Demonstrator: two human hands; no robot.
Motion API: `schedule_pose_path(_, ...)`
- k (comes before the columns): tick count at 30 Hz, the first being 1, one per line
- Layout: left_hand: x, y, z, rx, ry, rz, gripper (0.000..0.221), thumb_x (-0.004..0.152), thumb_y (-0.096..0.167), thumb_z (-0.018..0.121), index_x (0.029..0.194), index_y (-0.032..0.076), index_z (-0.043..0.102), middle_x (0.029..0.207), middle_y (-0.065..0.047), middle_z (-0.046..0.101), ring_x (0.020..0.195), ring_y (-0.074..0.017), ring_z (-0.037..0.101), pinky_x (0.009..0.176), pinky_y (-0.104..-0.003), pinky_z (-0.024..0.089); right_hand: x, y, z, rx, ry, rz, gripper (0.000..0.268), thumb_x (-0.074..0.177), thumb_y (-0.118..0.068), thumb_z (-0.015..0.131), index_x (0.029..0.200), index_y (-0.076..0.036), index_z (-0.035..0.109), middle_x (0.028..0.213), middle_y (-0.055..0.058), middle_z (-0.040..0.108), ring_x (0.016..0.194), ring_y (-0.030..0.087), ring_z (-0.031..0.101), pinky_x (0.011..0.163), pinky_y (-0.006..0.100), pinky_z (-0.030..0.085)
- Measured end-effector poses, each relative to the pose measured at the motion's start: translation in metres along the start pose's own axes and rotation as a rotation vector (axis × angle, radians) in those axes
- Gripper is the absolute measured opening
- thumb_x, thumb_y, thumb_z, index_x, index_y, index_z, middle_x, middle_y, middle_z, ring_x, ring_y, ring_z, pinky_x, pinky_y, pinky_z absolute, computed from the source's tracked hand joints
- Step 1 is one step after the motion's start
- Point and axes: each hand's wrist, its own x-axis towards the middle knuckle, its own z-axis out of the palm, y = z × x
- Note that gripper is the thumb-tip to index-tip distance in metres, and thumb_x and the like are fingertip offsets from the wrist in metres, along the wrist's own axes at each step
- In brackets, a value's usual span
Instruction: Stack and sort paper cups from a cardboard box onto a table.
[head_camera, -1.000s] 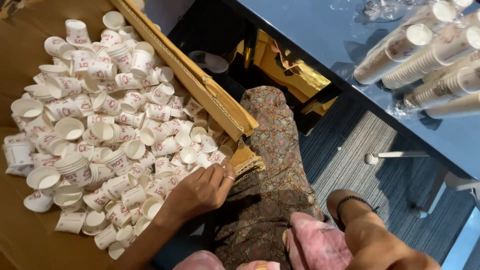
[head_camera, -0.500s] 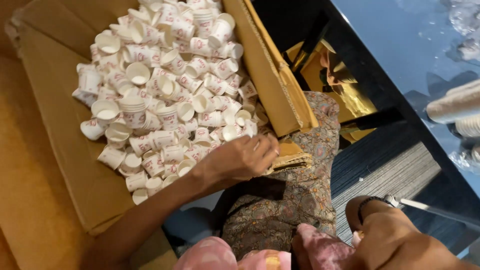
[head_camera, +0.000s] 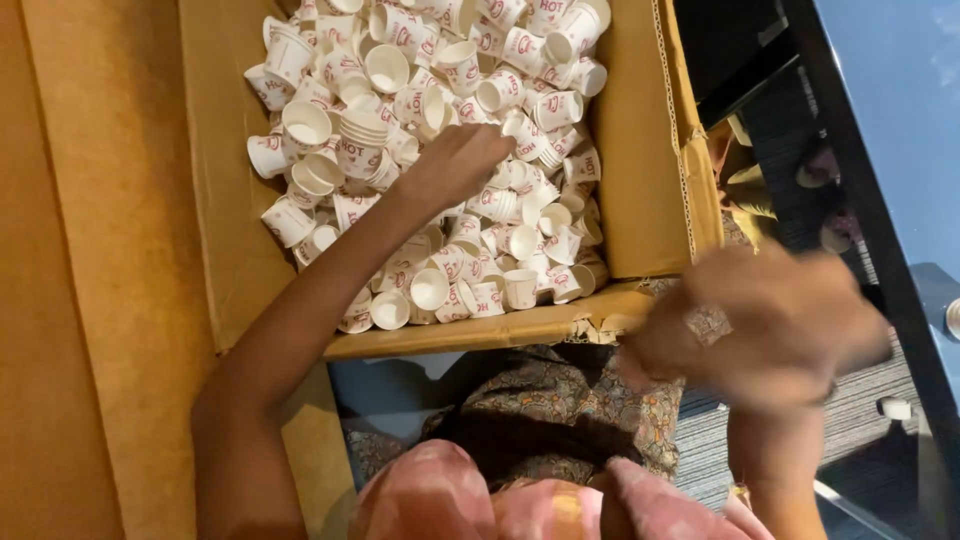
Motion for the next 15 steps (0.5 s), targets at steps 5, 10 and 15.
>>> schedule_pose_path(5,-0.002,-0.022,0.040,0.131,0.387,0.252,0.046,0.071,-0.002,0.071,0.116,-0.006,0.064,0.119,-0.025,0.061,0.105,-0.0397,0.062,0.080,-0.048,0.056,0.010,0.164,-0.017,-0.659,0.094,0.481,0.015,0.104,-0.008,0.055,0.115,0.001,0.061,0.098,0.013,0.068,0.074,0.019,0.070,0.062,0.023,0.060)
schedule_pose_path(10,0.006,-0.001,0.001,-0.075,-0.069,-0.045,0.031,0.069,0.010,0.084,0.090,-0.003,0.065,0.111,-0.023,0.060,0.107,-0.0420,0.059,0.082,-0.051,0.055,-0.025,0.274,0.016,-1.214,-0.084,0.575,0.032,0.085,-0.001,0.063,0.117,-0.002,0.061,0.096,0.018,0.063,0.094,0.036,0.065,0.069,0.048,0.057)
schedule_pose_path(15,0.009,-0.016,0.044,-0.027,-0.105,-0.010,0.014,0.078,0.005,0.081,0.086,0.002,0.069,0.110,-0.016,0.062,0.109,-0.0351,0.062,0.106,-0.046,0.051,-0.038,0.267,0.030,-0.982,0.160,0.554,0.055,0.079,-0.005,0.073,0.130,0.001,0.055,0.106,0.023,0.061,0.096,0.041,0.063,0.075,0.050,0.055)
